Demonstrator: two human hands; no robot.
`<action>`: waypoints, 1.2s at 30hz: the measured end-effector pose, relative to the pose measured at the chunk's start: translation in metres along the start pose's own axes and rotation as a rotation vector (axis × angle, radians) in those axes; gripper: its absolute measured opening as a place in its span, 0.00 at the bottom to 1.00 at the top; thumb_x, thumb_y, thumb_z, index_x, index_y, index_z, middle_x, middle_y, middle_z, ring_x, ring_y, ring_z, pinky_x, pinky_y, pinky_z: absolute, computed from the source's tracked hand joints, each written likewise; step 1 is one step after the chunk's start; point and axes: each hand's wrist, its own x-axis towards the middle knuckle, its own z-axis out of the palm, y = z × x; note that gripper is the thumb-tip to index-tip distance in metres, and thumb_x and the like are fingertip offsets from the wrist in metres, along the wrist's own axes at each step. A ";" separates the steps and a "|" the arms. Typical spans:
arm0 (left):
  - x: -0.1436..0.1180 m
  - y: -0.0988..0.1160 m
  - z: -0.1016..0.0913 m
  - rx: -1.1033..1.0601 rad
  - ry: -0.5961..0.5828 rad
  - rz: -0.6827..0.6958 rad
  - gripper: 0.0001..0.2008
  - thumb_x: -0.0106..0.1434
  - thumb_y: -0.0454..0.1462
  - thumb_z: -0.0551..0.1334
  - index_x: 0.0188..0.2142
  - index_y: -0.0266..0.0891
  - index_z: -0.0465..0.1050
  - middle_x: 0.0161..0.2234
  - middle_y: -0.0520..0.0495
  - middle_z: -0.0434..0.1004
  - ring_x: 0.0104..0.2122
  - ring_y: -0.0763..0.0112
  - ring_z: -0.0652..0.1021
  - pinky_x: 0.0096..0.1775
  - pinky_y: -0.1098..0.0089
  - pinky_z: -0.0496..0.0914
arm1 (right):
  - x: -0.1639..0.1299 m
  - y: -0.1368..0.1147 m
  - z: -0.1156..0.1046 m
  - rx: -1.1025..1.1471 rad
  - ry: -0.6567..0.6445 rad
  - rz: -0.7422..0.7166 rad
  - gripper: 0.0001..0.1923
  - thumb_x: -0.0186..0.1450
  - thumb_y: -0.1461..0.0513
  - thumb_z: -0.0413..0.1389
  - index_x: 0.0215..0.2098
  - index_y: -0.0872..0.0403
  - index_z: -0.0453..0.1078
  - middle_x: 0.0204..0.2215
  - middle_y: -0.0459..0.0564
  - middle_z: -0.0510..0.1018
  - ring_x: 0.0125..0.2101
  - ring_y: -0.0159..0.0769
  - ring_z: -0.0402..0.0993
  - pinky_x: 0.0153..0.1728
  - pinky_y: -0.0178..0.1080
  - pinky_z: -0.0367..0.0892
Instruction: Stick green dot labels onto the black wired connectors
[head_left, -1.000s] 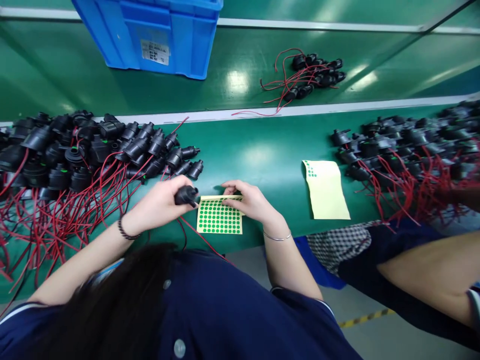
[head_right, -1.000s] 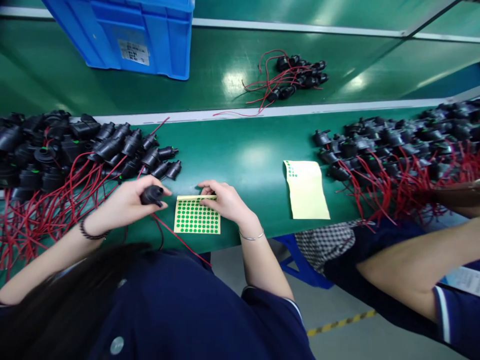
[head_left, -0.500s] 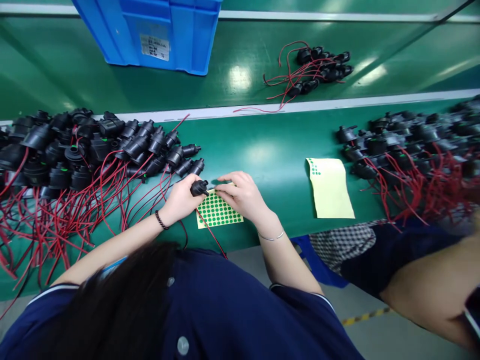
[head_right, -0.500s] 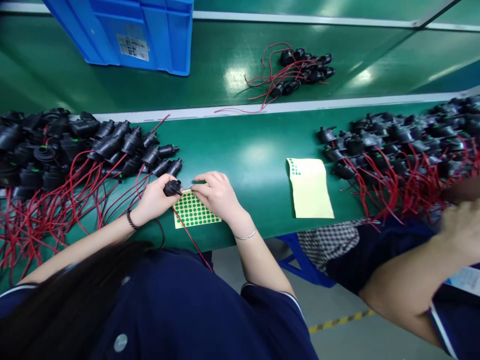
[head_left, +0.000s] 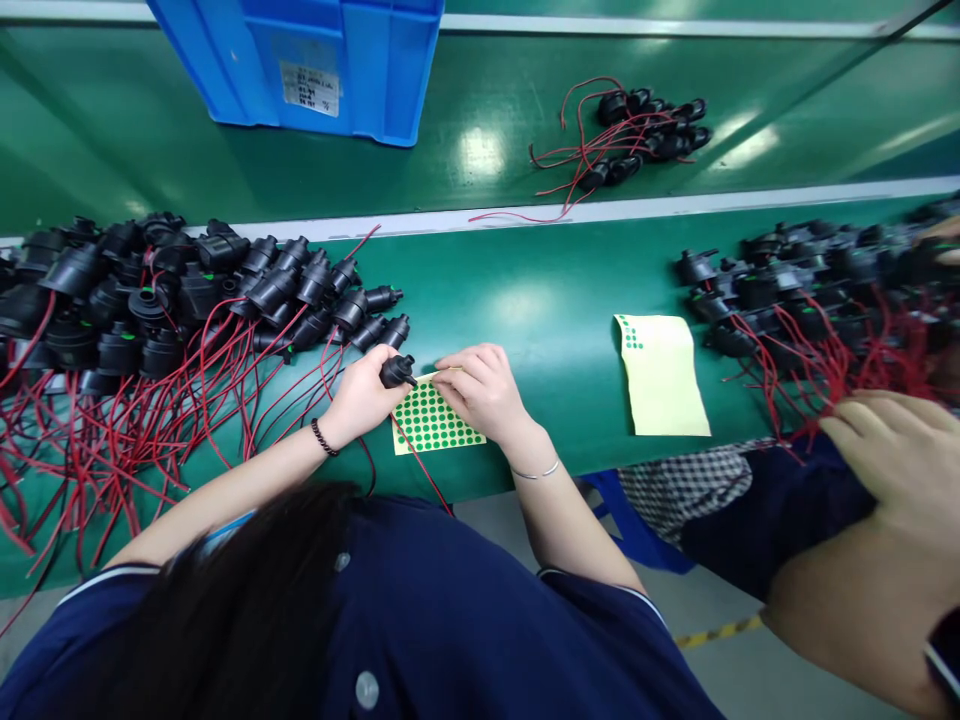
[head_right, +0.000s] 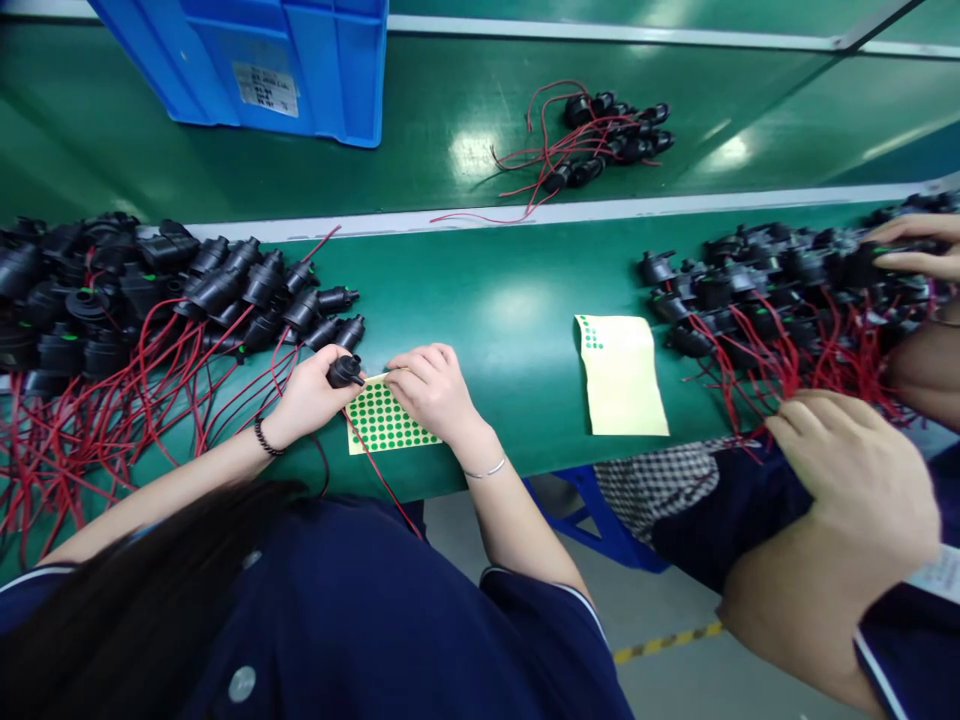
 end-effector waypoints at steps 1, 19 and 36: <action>0.000 0.000 0.000 0.000 -0.004 -0.001 0.08 0.54 0.32 0.65 0.34 0.41 0.69 0.32 0.53 0.78 0.35 0.67 0.78 0.40 0.67 0.70 | 0.000 -0.001 -0.001 0.018 0.002 0.002 0.05 0.69 0.64 0.57 0.35 0.47 0.71 0.40 0.47 0.82 0.41 0.41 0.73 0.45 0.49 0.62; -0.035 0.010 -0.022 -0.685 -0.244 0.069 0.16 0.65 0.43 0.63 0.48 0.42 0.62 0.40 0.47 0.76 0.41 0.66 0.79 0.49 0.60 0.73 | 0.024 -0.052 -0.018 1.145 0.060 0.650 0.16 0.66 0.48 0.61 0.36 0.49 0.65 0.32 0.44 0.72 0.32 0.32 0.71 0.37 0.40 0.70; -0.030 -0.022 -0.004 -0.254 0.029 0.503 0.18 0.59 0.31 0.64 0.44 0.44 0.58 0.40 0.49 0.70 0.38 0.71 0.76 0.40 0.68 0.71 | 0.030 -0.078 -0.024 0.991 -0.128 0.530 0.04 0.70 0.59 0.55 0.40 0.50 0.65 0.34 0.47 0.71 0.33 0.32 0.69 0.34 0.38 0.68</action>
